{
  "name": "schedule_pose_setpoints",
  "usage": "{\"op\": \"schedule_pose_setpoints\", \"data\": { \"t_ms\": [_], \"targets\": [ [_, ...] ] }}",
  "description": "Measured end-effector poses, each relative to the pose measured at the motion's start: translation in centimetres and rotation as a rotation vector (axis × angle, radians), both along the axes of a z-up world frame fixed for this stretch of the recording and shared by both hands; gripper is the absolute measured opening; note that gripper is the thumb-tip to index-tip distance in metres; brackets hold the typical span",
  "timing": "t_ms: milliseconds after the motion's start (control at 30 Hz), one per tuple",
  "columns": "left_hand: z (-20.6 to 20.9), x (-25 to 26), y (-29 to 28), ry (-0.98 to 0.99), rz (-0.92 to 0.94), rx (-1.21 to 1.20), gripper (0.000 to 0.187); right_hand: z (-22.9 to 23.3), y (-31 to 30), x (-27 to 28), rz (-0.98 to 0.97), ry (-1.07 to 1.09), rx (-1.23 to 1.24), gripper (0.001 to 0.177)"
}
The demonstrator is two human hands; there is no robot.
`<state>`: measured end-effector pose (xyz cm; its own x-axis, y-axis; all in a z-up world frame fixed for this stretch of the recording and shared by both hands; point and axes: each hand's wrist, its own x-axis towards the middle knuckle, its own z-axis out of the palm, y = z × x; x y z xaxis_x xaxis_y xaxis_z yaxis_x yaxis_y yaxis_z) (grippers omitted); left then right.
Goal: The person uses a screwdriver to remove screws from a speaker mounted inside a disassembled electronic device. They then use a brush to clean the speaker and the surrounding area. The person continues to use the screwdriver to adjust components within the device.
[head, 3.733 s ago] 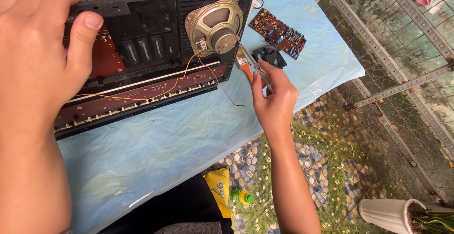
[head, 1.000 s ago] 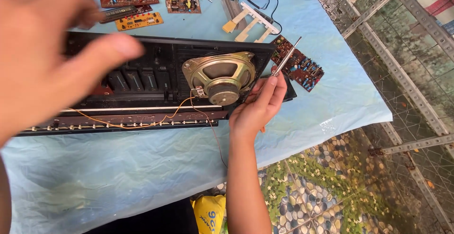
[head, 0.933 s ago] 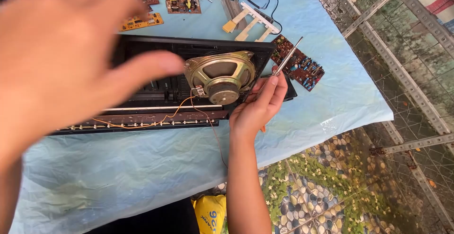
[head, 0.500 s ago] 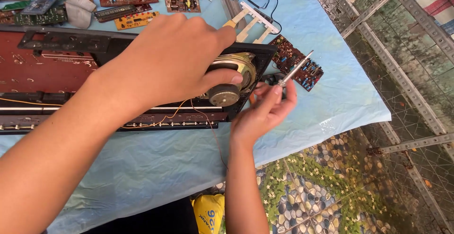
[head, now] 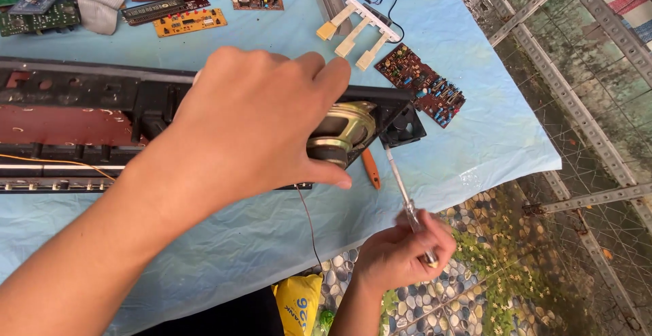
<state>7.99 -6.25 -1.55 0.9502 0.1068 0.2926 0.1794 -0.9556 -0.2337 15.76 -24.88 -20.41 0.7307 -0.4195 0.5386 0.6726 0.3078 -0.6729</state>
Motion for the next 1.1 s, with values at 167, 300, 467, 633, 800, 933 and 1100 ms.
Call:
{"op": "schedule_pose_setpoints", "data": {
  "t_ms": [167,300,467,633,800,933,1100],
  "targets": [
    [-1.3,-0.8,-0.7,-0.126,0.009,0.144,0.112,3.0,-0.4,0.6,0.135,-0.324,-0.014,0.031],
    [-1.5,-1.4,-1.0,-0.146,0.003,0.167,0.109,5.4,0.4,-2.8,0.263,-0.527,-0.125,0.039],
    [-1.2,-1.8,-1.2,-0.145,-0.008,0.188,0.106,7.1,0.7,-2.9,0.482,-0.816,-0.54,0.048],
    [-1.1,-2.0,-1.4,-0.144,-0.003,0.178,0.103,7.7,1.7,-1.8,0.539,-0.954,-0.577,0.061],
    [-1.2,-2.0,-1.3,-0.14,-0.004,0.178,0.105,8.0,2.3,-2.6,0.532,-0.932,-0.405,0.067],
    [-1.1,-2.0,-1.4,-0.153,-0.009,0.176,0.105,8.0,2.0,-2.7,0.546,-0.904,-0.442,0.058],
    [-1.2,-1.9,-1.3,-0.151,-0.016,0.158,0.105,7.9,2.5,-2.5,0.519,-0.935,-0.395,0.067]
  ]
}}
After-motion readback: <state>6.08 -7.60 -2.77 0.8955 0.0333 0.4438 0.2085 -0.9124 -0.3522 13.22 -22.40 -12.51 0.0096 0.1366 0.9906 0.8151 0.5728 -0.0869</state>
